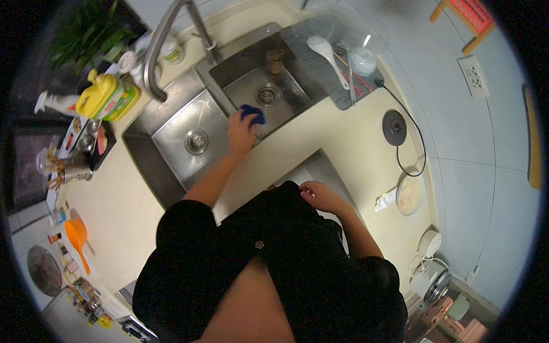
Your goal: The person washes various kitchen items in a double-basin sink, including a plastic container, a lid, a spoon, scissors, chopsticks, and a glass. They rinse each item under running water and place them on a drying rack. Finally, they wipe the sink and countertop with a blue cloth.
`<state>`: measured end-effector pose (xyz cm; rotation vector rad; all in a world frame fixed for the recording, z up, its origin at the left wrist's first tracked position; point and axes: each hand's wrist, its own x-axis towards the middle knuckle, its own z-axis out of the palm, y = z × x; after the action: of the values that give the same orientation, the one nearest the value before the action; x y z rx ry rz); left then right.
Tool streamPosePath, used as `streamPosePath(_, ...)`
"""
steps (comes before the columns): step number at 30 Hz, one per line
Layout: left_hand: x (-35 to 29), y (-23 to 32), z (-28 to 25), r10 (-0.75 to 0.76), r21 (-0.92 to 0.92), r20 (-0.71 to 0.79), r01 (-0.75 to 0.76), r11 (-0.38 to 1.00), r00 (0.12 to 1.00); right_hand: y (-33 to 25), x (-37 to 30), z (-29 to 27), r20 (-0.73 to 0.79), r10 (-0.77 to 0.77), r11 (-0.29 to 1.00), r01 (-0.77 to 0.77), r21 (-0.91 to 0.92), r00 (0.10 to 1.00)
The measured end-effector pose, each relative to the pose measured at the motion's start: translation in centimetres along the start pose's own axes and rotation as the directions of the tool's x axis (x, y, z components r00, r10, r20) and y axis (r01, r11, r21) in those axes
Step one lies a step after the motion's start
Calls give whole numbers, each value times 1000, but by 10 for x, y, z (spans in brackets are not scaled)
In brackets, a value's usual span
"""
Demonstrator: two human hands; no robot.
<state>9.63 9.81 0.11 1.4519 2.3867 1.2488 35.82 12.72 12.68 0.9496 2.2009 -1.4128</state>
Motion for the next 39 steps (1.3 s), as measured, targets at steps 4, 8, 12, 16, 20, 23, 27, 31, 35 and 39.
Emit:
streamPosePath(4, 1, 53, 18, 335, -95, 132, -325, 941, 933, 21, -5, -19, -66, -2, 1000, 3, 24, 998)
streamPosePath(8, -7, 105, 90, 525, -258, 301, -462, 848, 796, 25, -9, -34, -100, -14, 999, 18, 40, 995)
streamPosePath(12, 26, 116, 122, 443, -73, 367, -450, 890, 818, 46, -12, -33, -106, 14, 999, -8, 54, 994)
streamPosePath(16, 57, 43, 137, 275, 292, 305, -364, 884, 912, 44, -6, -42, -29, -23, 999, 22, -30, 999)
streamPosePath(20, 61, 10, 53, -194, -278, 216, 251, 927, 957, 44, 13, -51, -241, -97, 990, 117, 72, 966)
streamPosePath(23, 51, 7, -5, -307, -627, 412, 511, 588, 858, 30, 62, -49, -433, -174, 929, 293, 226, 885)
streamPosePath(27, 30, 44, -86, -345, -703, 640, 704, 99, 687, -59, 127, -47, -250, -112, 629, 263, 731, 962)
streamPosePath(31, 3, 53, -149, -470, -724, 324, 535, 436, 821, -110, 165, -30, -217, -514, 765, 558, 320, 830)
streamPosePath(35, -27, 47, -221, -232, -308, -166, 173, 936, 959, -186, 139, -30, -212, -745, 617, 774, 138, 632)
streamPosePath(39, -51, 53, -259, -491, -661, -156, 279, 697, 857, -219, 143, -14, -63, -754, 522, 655, 546, 654)
